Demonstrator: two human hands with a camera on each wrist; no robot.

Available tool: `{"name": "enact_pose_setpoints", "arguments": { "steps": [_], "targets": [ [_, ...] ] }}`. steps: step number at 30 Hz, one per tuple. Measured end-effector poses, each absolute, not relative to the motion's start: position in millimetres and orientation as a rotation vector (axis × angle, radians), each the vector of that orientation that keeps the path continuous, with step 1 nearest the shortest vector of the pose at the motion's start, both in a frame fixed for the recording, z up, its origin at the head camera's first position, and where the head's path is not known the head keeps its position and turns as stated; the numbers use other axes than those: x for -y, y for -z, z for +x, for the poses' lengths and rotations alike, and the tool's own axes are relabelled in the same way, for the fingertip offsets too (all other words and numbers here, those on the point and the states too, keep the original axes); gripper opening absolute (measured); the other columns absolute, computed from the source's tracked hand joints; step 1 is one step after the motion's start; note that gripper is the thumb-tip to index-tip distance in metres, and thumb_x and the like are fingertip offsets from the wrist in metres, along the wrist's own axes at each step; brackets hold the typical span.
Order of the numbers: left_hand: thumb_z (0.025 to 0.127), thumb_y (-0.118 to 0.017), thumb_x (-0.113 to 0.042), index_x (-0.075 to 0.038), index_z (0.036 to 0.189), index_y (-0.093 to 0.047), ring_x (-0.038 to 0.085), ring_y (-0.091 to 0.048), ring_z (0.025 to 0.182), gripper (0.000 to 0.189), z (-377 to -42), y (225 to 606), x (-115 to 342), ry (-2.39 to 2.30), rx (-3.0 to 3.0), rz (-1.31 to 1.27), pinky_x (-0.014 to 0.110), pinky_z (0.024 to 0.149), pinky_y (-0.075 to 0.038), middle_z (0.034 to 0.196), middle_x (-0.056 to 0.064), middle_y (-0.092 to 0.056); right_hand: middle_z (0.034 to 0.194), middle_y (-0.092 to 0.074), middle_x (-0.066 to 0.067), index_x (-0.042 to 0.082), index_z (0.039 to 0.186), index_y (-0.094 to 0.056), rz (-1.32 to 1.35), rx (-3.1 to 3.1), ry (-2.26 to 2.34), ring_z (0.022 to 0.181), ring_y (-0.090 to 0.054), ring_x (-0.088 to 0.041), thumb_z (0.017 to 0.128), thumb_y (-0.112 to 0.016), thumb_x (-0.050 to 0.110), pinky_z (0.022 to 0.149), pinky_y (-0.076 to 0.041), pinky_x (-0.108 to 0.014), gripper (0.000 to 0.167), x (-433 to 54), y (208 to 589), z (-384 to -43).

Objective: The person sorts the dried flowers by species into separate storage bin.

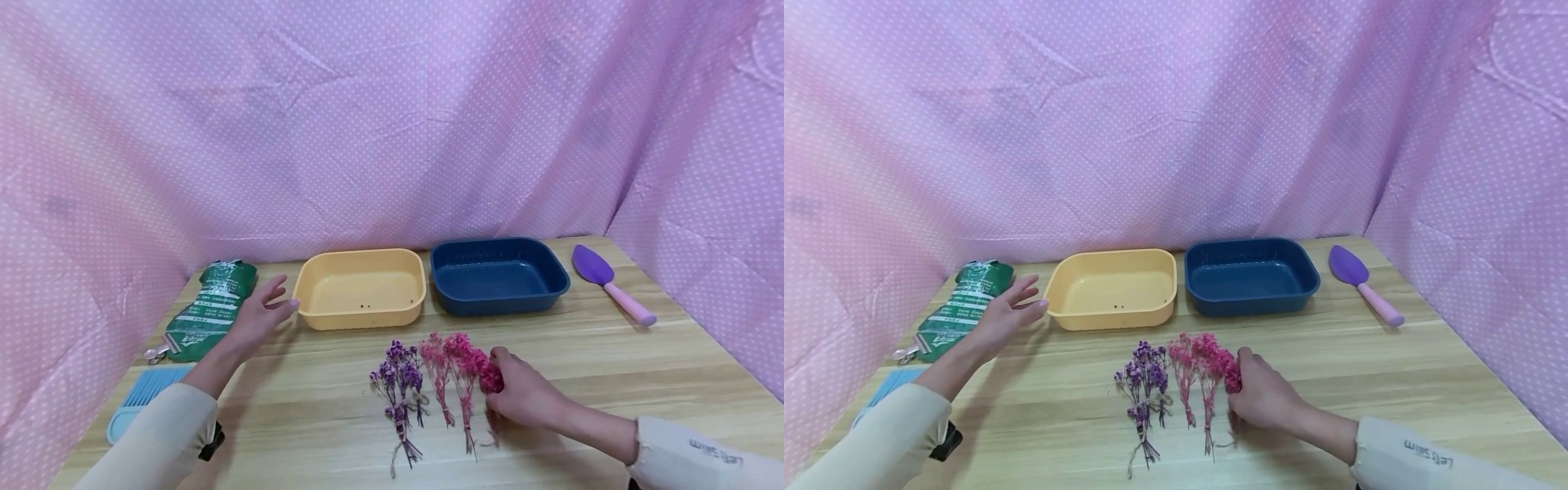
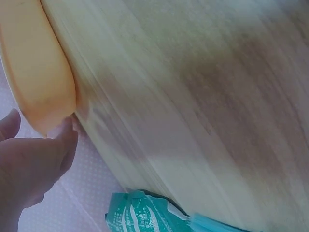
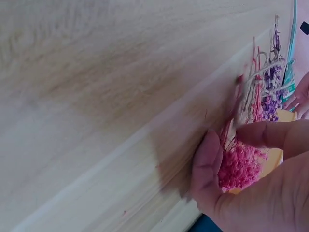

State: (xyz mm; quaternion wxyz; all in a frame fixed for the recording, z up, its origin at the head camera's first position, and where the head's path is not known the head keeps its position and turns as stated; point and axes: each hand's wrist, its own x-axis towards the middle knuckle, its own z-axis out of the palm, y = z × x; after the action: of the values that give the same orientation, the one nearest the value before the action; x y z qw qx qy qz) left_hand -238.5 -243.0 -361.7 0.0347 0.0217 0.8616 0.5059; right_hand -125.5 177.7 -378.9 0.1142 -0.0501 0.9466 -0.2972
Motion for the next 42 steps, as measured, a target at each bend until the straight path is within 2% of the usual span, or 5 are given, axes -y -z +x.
{"name": "enact_pose_setpoints", "arguments": {
  "steps": [7, 16, 21, 29, 42],
  "targets": [
    [0.097, -0.057, -0.011, -0.003, 0.151, -0.027, 0.039, -0.04, 0.132, 0.062, -240, 364, 238, -1.733, -2.482, 0.103, 0.03, 0.097, -0.05, 0.151, 0.026, -0.03, 0.12, -0.057, -0.027, -0.015, 0.132, -0.041, -0.073, -2.765, 0.939, 0.107, -0.056, -0.033, 0.069, -0.07, -0.009, 0.09, -0.052, -0.053, 0.07, -186, 376, -129],
    [0.099, -0.053, -0.01, -0.006, 0.153, -0.023, 0.033, -0.049, 0.123, 0.061, -239, 367, 236, -1.805, -2.389, 0.027, 0.036, 0.101, -0.046, 0.144, 0.029, -0.038, 0.098, -0.063, -0.011, -0.006, 0.127, -0.055, 0.088, -2.551, 1.274, 0.078, -0.056, -0.02, 0.078, -0.067, -0.01, 0.064, -0.057, -0.033, 0.051, -203, 374, -135],
    [0.099, -0.051, -0.007, -0.007, 0.153, -0.022, 0.025, -0.054, 0.117, 0.061, -240, 370, 237, -1.849, -2.352, 0.031, 0.037, 0.101, -0.045, 0.142, 0.03, -0.038, 0.097, -0.065, -0.013, -0.006, 0.126, -0.056, 0.102, -2.416, 1.479, 0.08, -0.063, -0.021, 0.078, -0.065, -0.012, 0.068, -0.061, -0.037, 0.049, -211, 373, -134],
    [0.099, -0.053, -0.008, -0.008, 0.153, -0.022, 0.032, -0.049, 0.124, 0.062, -242, 372, 240, -1.885, -2.312, 0.023, 0.035, 0.1, -0.046, 0.143, 0.029, -0.038, 0.099, -0.066, -0.014, -0.007, 0.139, -0.043, 0.121, -2.3, 1.592, 0.08, -0.063, -0.02, 0.082, -0.065, -0.008, 0.07, -0.06, -0.036, 0.061, -219, 363, -137],
    [0.098, -0.055, -0.011, -0.01, 0.154, -0.022, 0.032, -0.051, 0.123, 0.064, -243, 370, 236, -1.864, -2.293, 0.002, 0.04, 0.102, -0.044, 0.144, 0.028, -0.038, 0.109, -0.065, -0.017, -0.01, 0.132, -0.049, -0.082, -2.176, 1.79, 0.091, -0.067, -0.022, 0.088, -0.063, -0.004, 0.082, -0.059, -0.04, 0.046, -210, 335, -154]
  ]
}}
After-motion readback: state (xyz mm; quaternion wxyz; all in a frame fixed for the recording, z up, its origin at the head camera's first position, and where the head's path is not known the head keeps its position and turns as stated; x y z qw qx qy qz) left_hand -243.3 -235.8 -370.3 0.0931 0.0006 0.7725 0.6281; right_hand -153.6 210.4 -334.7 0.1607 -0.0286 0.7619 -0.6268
